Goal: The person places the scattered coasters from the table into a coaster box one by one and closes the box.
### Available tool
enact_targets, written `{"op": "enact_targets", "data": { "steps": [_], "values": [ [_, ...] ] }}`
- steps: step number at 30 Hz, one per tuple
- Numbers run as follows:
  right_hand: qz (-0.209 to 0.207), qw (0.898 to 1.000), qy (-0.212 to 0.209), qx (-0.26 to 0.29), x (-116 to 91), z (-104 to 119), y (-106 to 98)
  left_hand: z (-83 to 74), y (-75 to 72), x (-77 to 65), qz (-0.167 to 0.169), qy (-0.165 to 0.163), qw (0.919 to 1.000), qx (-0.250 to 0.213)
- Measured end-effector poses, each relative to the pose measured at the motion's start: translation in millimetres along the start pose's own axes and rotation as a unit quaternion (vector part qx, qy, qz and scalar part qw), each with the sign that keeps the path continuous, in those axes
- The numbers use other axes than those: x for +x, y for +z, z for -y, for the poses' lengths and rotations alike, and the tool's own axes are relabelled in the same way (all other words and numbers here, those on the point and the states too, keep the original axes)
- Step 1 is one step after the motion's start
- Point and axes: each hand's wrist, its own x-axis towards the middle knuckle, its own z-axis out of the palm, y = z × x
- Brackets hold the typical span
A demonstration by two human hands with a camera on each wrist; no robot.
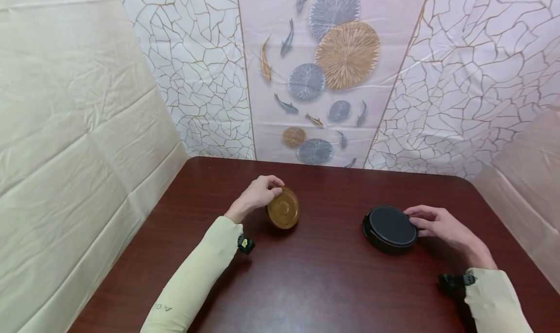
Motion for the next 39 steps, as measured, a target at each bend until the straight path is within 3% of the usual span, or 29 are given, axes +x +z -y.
{"op": "enact_targets", "data": {
  "steps": [6, 13, 25, 39],
  "values": [
    [0.000, 1.000, -0.002, 0.000, 1, -1, 0, -5.9, 13.7, 6.8, 0.002, -0.007, 0.9988, -0.048],
    [-0.003, 1.000, 0.001, -0.006, 2, -2, -1, -13.3, 28.0, 12.6, 0.030, -0.041, 0.9905, -0.127],
    [-0.006, 1.000, -0.001, -0.006, 2, -2, -1, -36.5, 58.0, 24.4, 0.055, -0.018, 0.9813, -0.183],
    [0.002, 1.000, 0.001, -0.006, 1, 0, -1, -59.1, 91.7, 37.1, 0.089, -0.019, 0.9526, -0.290]
  ]
}}
